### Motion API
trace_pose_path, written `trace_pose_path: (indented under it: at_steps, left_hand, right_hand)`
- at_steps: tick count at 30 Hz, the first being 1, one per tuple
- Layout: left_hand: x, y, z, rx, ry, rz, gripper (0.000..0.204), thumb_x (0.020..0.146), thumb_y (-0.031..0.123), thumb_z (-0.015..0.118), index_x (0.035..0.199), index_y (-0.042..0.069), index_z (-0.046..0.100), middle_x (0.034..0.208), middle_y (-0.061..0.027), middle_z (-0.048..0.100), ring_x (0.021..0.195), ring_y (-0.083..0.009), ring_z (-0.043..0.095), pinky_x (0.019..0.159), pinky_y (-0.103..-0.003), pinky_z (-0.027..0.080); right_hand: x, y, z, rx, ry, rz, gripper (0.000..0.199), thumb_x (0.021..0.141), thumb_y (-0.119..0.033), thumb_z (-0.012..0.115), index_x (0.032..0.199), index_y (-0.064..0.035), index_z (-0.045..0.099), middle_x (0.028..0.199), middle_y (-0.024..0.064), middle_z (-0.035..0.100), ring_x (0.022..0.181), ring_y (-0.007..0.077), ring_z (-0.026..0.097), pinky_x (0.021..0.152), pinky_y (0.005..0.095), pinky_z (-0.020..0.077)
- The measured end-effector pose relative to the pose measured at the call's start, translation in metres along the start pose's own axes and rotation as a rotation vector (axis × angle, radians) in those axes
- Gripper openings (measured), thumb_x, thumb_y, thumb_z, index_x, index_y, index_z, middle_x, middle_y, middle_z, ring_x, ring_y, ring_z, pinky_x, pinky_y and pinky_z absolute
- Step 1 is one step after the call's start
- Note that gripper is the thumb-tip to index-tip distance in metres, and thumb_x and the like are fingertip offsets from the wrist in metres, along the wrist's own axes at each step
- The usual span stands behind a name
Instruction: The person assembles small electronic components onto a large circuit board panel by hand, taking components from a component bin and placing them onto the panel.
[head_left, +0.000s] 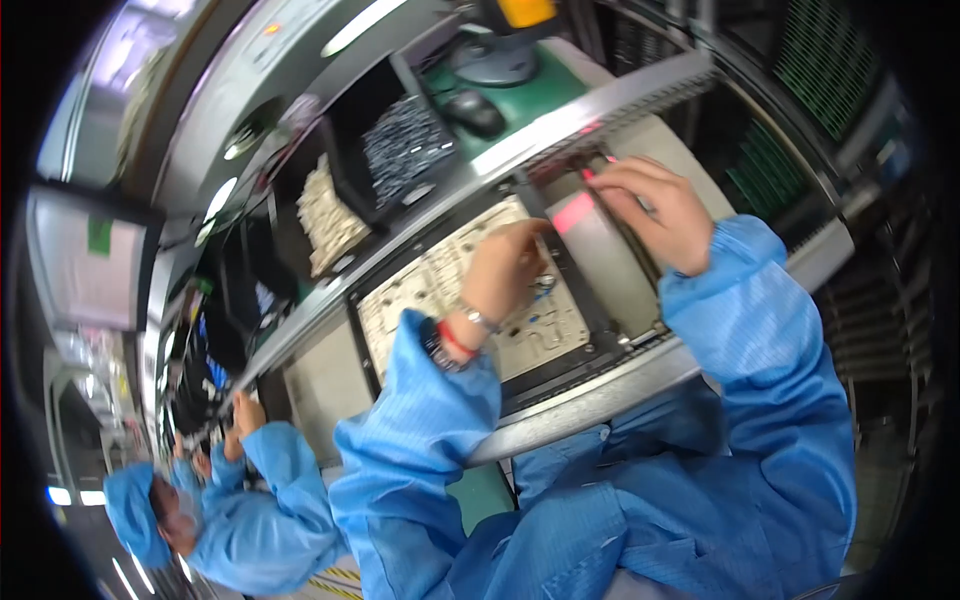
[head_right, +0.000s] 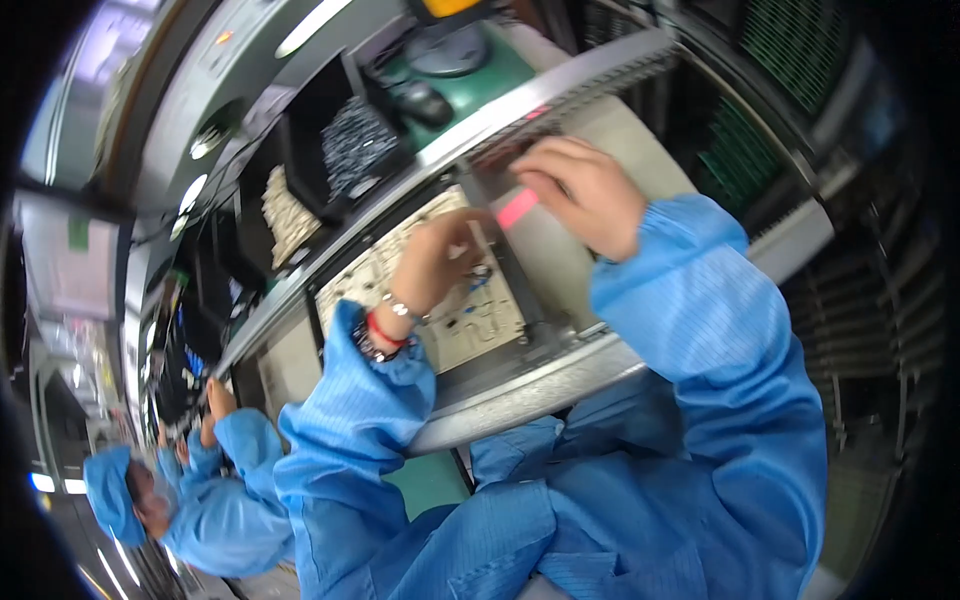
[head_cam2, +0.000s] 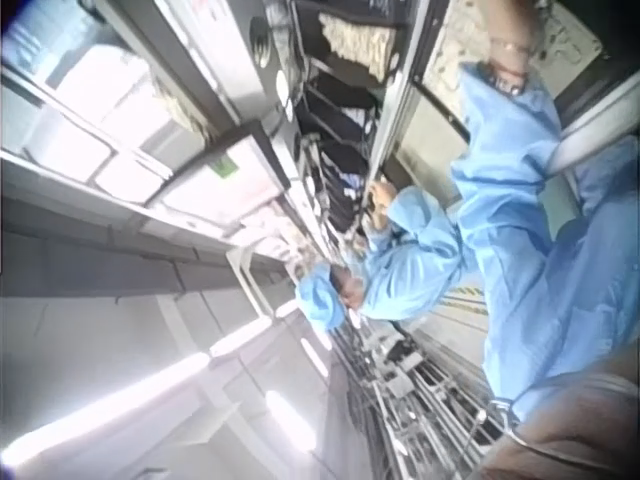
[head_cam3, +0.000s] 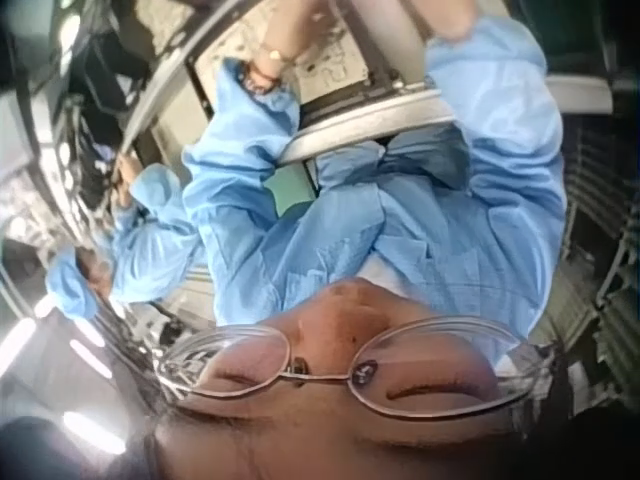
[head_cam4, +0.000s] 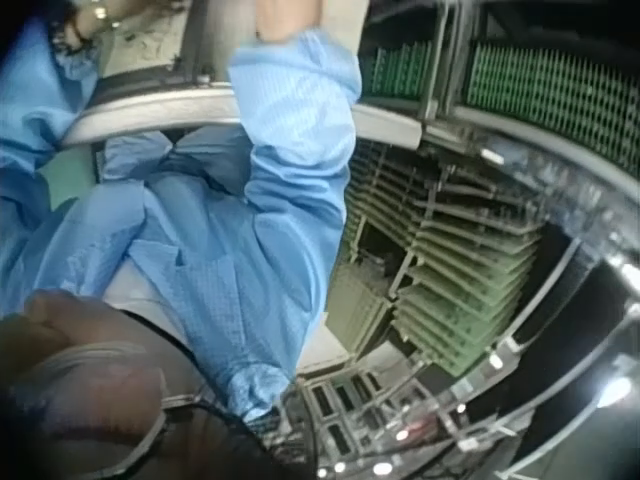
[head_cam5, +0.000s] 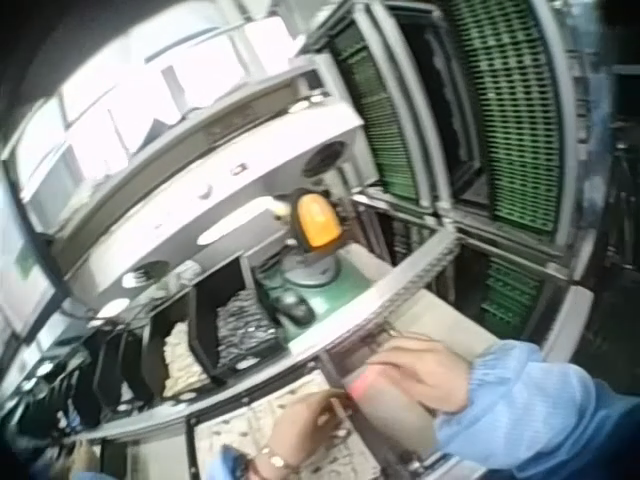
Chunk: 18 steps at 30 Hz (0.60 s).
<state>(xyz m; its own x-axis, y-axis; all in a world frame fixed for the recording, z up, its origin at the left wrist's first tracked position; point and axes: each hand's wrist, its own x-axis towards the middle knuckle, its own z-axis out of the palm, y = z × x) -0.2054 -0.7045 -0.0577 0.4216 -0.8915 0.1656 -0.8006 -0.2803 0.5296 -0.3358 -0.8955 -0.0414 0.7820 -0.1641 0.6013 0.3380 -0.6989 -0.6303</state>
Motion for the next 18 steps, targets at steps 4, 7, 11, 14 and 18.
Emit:
trace_pose_path:
  at_steps: [4, 7, 11, 14, 18]
  left_hand:
    - [-0.025, 0.001, -0.022, -0.128, -0.036, -0.028, 0.038, 0.077, 0.001, 0.062, 0.115, 0.007, 0.056, 0.084, -0.0094, 0.064, 0.078, -0.0225, 0.061, 0.070, -0.031, 0.048]
    - [-0.070, 0.000, -0.049, -0.124, 0.089, -0.090, 0.037, 0.079, 0.002, 0.061, 0.116, 0.007, 0.056, 0.090, -0.0094, 0.063, 0.083, -0.0213, 0.061, 0.072, -0.030, 0.047]
    - [-0.149, -0.057, -0.083, 0.293, 0.463, -0.221, 0.045, 0.077, 0.009, 0.065, 0.119, 0.003, 0.052, 0.106, -0.0143, 0.056, 0.098, -0.0287, 0.053, 0.085, -0.035, 0.043]
    - [-0.221, -0.132, -0.079, 0.310, 0.475, -0.709, 0.052, 0.081, 0.026, 0.064, 0.117, -0.007, 0.047, 0.108, -0.0194, 0.056, 0.096, -0.0270, 0.056, 0.081, -0.035, 0.046]
    - [-0.215, -0.123, -0.084, -0.896, 0.388, -1.094, 0.045, 0.082, 0.024, 0.063, 0.109, -0.010, 0.051, 0.093, -0.0159, 0.063, 0.074, -0.0190, 0.063, 0.062, -0.031, 0.052]
  right_hand:
    - [-0.006, 0.004, 0.009, -0.020, -0.132, -0.023, 0.015, 0.086, -0.002, 0.054, 0.099, 0.0015, 0.060, 0.092, 0.0136, 0.060, 0.084, 0.0237, 0.058, 0.075, 0.0311, 0.0454]
    - [-0.011, 0.007, 0.020, 0.038, -0.436, 0.395, 0.022, 0.086, -0.004, 0.055, 0.108, 0.0004, 0.056, 0.091, 0.0104, 0.061, 0.077, 0.0184, 0.060, 0.070, 0.0292, 0.0469]
    - [-0.020, -0.003, 0.043, 0.133, -0.574, 0.586, 0.043, 0.085, -0.019, 0.061, 0.120, -0.0001, 0.045, 0.092, 0.0144, 0.061, 0.073, 0.0190, 0.059, 0.063, 0.0289, 0.0453]
    - [-0.028, -0.017, 0.072, 0.215, -0.618, 0.599, 0.082, 0.076, -0.016, 0.071, 0.135, 0.0001, 0.017, 0.111, 0.0218, 0.054, 0.101, 0.0239, 0.057, 0.085, 0.0333, 0.0458]
    - [-0.028, -0.022, 0.075, 0.211, -0.631, 0.631, 0.088, 0.073, -0.010, 0.074, 0.135, 0.0031, 0.012, 0.122, 0.0210, 0.047, 0.113, 0.0255, 0.049, 0.098, 0.0330, 0.0362]
